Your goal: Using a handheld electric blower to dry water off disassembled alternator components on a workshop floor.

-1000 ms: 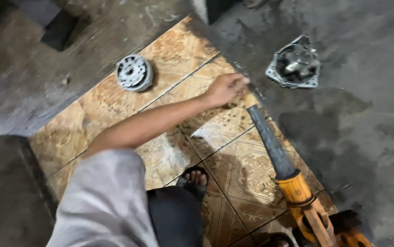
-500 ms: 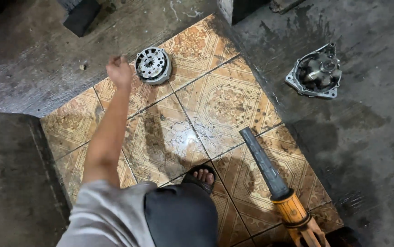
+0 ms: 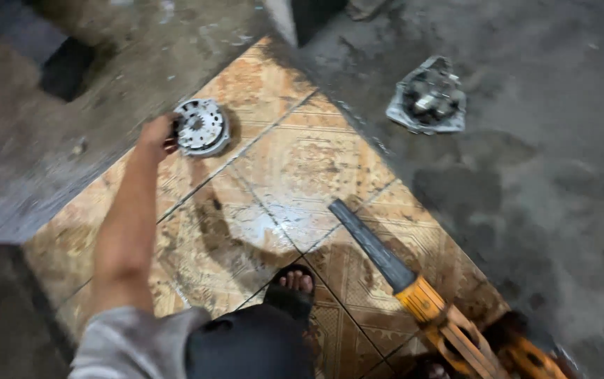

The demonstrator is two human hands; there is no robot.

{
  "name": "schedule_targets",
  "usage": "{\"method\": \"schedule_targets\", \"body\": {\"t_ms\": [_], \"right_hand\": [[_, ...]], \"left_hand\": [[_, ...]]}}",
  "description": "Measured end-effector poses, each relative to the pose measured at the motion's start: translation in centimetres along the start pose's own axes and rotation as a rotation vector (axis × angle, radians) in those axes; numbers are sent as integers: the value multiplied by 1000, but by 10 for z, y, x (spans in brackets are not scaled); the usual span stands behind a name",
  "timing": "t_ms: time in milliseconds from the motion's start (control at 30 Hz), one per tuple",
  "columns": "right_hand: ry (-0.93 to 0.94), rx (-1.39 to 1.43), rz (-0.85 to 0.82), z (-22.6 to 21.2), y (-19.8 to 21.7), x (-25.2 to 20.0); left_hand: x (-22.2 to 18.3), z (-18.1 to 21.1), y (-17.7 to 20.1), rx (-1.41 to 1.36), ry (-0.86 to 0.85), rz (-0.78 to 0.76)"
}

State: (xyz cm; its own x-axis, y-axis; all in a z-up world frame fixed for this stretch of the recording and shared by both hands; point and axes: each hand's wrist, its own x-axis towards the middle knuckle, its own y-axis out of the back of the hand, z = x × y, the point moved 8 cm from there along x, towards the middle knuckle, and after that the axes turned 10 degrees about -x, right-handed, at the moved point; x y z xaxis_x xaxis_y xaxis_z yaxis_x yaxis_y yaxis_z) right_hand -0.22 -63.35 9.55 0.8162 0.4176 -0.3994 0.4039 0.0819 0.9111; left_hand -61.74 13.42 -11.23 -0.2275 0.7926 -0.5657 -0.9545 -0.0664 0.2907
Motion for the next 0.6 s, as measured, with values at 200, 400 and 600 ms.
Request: {"method": "schedule_targets", "body": {"t_ms": [200,400,600], "right_hand": [[-139,60,118,77,-63,20],[183,118,447,19,-13,18],[247,181,389,7,-3,20]], "left_hand": [[-53,14,-56,-19,121,-280],[-12,-33,-98,-19,214,-547],[-71,-6,-149,-82,118,-579]]}}
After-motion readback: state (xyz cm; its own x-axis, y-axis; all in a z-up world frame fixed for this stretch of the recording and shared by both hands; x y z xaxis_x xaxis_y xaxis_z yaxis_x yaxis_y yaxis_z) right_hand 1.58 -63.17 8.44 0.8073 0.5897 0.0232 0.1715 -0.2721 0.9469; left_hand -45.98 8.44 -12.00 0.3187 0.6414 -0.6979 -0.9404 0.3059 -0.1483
